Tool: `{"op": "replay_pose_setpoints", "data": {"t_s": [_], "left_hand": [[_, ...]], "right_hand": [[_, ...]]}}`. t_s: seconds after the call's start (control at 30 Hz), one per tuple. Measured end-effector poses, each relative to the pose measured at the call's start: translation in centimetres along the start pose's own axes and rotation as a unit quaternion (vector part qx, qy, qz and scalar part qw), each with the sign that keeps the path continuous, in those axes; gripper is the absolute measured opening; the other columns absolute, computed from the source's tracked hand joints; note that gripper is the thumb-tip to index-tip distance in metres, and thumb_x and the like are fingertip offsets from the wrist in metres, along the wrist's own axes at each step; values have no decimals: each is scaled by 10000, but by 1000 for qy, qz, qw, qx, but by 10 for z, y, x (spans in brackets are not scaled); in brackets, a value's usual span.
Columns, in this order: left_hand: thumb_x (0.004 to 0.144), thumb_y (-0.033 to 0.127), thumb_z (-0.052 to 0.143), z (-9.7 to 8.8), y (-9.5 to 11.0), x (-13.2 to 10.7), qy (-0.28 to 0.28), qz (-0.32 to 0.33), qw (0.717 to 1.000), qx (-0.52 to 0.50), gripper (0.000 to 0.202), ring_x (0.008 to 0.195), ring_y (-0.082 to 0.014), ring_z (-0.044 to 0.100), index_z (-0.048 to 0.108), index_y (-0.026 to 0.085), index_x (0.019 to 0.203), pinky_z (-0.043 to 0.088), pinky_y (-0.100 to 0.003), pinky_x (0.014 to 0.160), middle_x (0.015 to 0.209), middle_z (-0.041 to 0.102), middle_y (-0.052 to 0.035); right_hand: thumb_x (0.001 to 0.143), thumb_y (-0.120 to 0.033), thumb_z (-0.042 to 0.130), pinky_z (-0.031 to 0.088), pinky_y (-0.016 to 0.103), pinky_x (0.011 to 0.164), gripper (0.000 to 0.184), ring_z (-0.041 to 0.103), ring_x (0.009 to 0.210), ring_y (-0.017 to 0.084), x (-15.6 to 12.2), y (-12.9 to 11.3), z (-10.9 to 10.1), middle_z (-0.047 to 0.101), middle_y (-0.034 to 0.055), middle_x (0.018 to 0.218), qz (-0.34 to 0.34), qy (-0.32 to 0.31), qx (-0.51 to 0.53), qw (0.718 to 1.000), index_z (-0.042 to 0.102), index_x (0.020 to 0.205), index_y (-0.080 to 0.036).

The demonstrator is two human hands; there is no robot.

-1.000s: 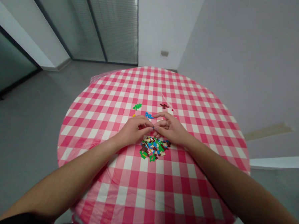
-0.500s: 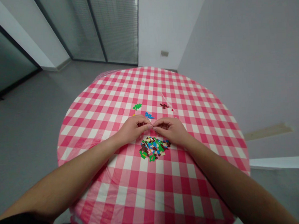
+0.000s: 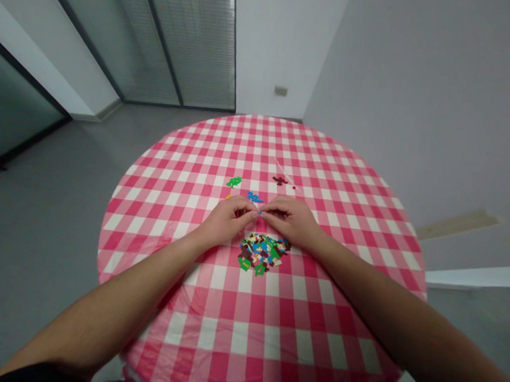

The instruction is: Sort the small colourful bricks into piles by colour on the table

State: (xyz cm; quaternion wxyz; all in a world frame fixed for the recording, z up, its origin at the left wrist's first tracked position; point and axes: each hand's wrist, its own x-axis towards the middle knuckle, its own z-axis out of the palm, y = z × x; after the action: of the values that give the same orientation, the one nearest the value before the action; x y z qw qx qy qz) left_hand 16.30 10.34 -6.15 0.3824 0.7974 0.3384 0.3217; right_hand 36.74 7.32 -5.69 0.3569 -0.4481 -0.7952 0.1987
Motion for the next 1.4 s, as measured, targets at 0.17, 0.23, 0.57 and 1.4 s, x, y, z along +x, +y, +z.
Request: {"op": "replay_pose_setpoints", "data": {"t_s": [0.17,0.23,0.57,1.4], "left_hand": [[904,282,561,0,1,0,-10,4,1000,-4,218,717,-140,577,699,164,784,425,-268,692,726,641,-17],[913,291,547,-1,2,0,-8,3,1000,0,247,725,-145,588,700,165,765,431,-274,699,732,646,-21],[887,313,572,-2,2,0,82,-40,995,32,265,685,-156,593,721,169,722,428,-287,656,713,649,-30],[870,307,592,-6,0,-1,104,-61,992,29,225,714,-154,613,728,183,742,469,-305,691,760,693,-37]], "right_hand": [[900,-208,623,476,271,696,130,640,758,158,0,0,-1,731,54,836,-36,-8,-17,999,743,947,-190],[910,-203,606,480,277,722,146,645,785,165,1,1,-1,734,64,857,-36,-8,-29,999,741,963,-181],[954,-249,542,433,288,719,217,630,819,196,4,0,2,701,90,892,44,-128,-227,964,739,997,-169],[928,-117,451,480,371,864,340,561,1018,250,2,-1,6,656,120,1148,-38,-158,-285,945,652,1193,-185]]}}
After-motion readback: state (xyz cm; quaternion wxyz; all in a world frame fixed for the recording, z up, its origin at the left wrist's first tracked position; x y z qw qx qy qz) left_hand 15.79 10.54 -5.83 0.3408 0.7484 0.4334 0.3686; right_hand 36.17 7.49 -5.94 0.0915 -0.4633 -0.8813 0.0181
